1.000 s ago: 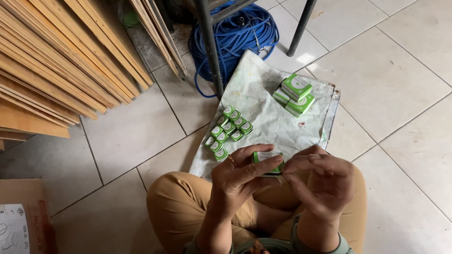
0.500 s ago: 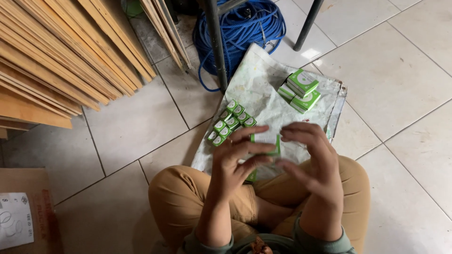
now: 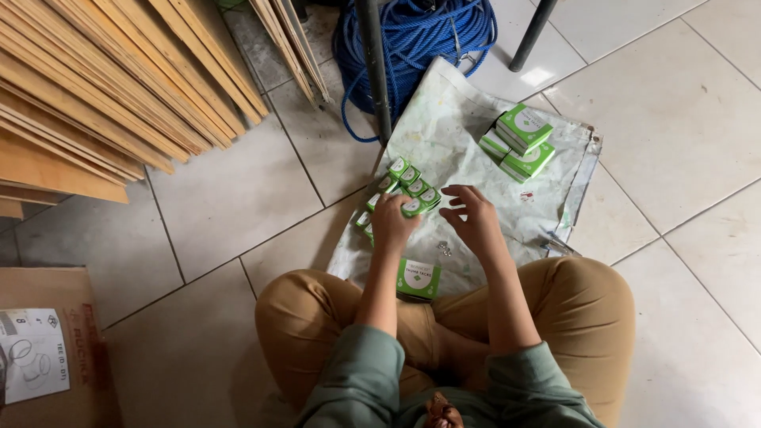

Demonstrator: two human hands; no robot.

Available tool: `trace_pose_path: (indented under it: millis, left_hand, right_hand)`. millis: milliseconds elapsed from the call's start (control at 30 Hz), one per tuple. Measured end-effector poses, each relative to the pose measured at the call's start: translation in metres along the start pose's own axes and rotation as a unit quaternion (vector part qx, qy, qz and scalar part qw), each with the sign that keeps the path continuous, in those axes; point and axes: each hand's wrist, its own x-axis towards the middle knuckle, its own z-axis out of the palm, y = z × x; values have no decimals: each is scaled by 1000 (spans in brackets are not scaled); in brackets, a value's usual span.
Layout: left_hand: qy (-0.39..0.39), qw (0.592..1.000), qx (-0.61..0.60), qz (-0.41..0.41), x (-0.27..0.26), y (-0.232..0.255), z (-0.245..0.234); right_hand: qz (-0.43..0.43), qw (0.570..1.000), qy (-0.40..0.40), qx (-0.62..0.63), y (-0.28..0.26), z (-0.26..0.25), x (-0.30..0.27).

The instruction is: Packing small screws into individual green cardboard boxes while sitting on the floor.

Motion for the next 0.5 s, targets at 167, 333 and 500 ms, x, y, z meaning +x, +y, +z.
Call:
trace_pose_path:
  millis: [167,333,500]
  left_hand:
    - [26,989,140,-27,-4,13,4]
    - [41,983,181,15,-6,13,11]
    - [88,992,88,-2,8,10,3]
  right_hand:
    - [3,998,25,-50,18,-11,5]
    - [30,996,28,-83,51,-4,5]
    - [96,989,-4,-108,85,15,-1]
